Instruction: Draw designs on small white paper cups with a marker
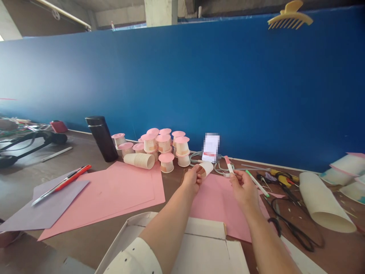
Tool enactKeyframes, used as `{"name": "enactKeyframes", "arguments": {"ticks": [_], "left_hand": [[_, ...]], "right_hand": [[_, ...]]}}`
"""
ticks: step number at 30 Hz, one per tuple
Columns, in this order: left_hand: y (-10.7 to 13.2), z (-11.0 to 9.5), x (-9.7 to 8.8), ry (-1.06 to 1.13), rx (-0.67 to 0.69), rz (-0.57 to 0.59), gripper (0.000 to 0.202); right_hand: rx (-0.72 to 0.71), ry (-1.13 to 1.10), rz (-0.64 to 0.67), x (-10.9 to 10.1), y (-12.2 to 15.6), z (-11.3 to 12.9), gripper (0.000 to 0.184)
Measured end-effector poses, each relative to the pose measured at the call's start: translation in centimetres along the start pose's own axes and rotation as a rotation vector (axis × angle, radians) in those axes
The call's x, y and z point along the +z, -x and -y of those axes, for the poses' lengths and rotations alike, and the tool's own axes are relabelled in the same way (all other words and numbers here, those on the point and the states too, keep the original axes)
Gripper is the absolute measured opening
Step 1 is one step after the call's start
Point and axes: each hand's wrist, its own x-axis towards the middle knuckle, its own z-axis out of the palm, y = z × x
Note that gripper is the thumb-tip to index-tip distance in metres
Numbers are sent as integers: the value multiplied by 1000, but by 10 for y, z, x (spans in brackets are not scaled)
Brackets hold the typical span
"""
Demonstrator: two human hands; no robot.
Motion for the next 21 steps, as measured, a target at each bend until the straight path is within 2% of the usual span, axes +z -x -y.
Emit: {"name": "enactKeyframes", "arguments": {"ticks": [4,8,17,21], "left_hand": [[3,-2,-1,76,-52,58,8],[6,1,-1,104,-41,62,9],[35,14,-2,145,98,-14,10],[45,30,3,145,56,19,13]], "right_hand": [[162,-341,71,4,-1,-2,43],[265,-541,109,6,2,2,43],[364,-742,181,10,7,10,32],[368,-773,225,12,7,7,33]]}}
